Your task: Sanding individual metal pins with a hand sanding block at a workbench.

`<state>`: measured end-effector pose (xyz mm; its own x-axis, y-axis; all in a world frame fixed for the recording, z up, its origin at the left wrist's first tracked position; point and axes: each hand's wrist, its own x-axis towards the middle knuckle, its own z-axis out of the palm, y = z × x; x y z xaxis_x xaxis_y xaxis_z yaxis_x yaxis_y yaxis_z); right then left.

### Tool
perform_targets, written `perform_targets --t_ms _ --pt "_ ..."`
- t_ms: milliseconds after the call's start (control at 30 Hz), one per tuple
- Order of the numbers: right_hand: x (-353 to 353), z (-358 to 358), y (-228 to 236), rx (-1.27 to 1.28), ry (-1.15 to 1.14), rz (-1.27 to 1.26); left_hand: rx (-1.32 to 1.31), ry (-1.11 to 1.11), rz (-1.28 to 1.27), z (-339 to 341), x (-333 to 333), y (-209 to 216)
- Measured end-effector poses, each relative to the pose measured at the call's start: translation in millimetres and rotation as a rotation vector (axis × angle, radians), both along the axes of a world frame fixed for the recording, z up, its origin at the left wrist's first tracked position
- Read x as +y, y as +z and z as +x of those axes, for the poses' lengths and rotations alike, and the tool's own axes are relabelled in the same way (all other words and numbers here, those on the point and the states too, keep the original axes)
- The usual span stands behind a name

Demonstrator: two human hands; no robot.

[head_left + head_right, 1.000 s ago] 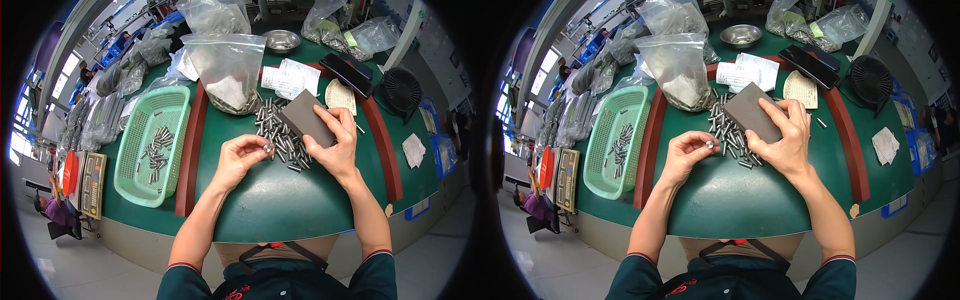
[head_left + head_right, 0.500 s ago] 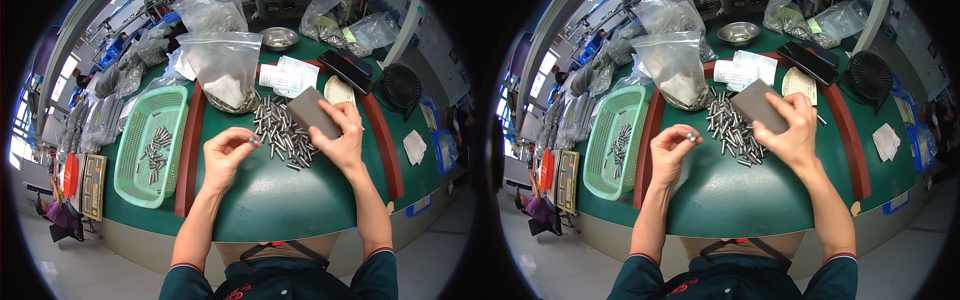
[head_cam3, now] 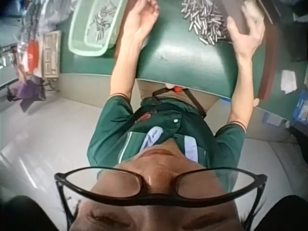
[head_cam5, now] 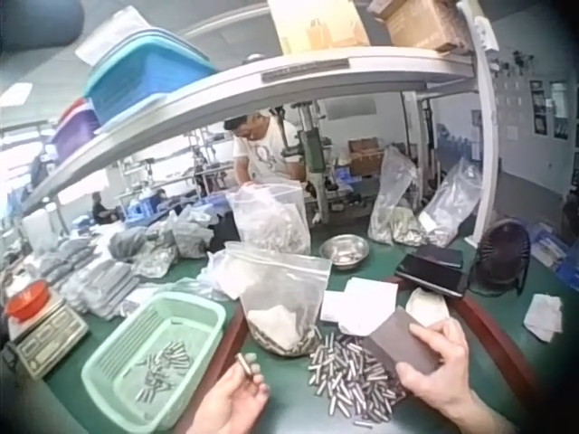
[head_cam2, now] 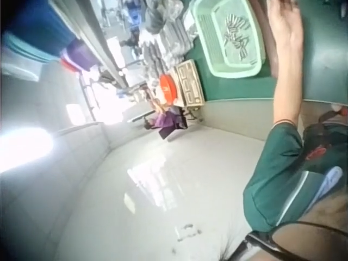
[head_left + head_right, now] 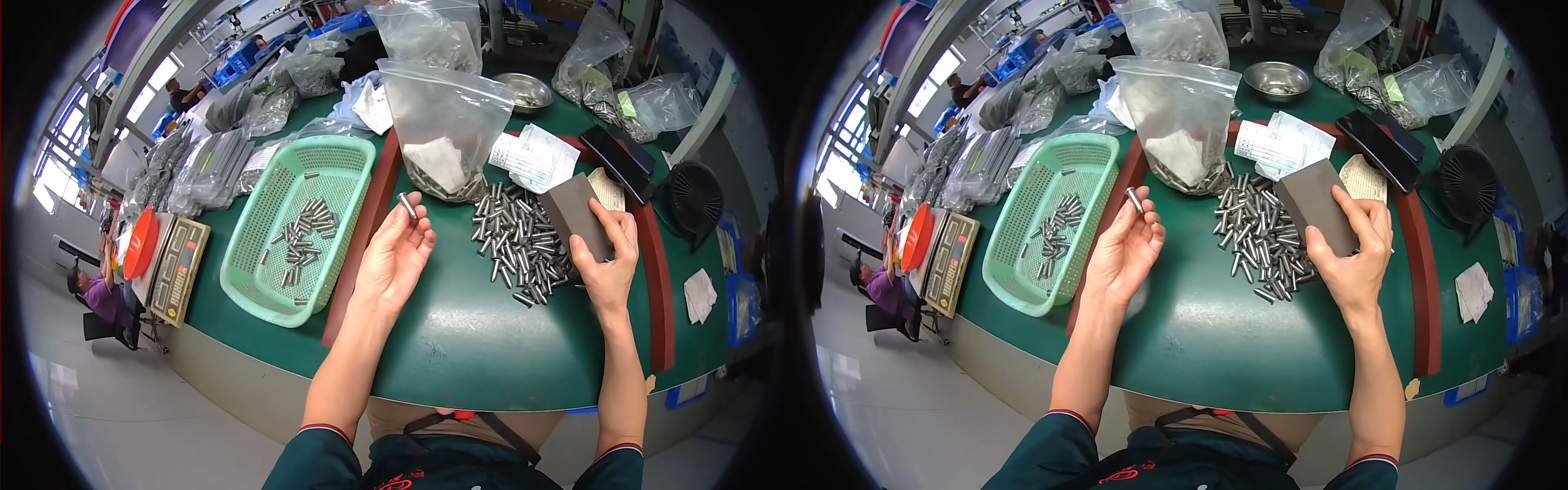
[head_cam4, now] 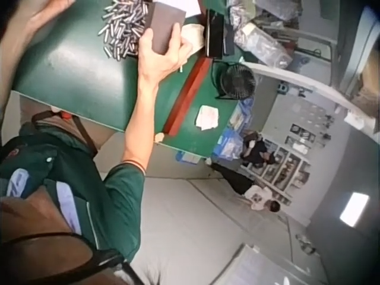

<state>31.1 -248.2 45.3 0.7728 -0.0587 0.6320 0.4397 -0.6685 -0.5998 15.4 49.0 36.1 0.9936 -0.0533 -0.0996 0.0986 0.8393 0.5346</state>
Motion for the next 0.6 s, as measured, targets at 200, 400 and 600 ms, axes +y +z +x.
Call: perform_targets --t_ms 200,400,600 --pt "1 5 2 -0.010 -0.013 0.007 -0.087 0.340 -0.134 4 26 -1" --pt "-1 7 -2 -0.016 -0.032 0.018 -0.063 0.571 0.158 0 5 25" --pt "4 3 -4 -0.027 0.011 -0.011 -0.169 0.299 1.144 7 -31 -7"
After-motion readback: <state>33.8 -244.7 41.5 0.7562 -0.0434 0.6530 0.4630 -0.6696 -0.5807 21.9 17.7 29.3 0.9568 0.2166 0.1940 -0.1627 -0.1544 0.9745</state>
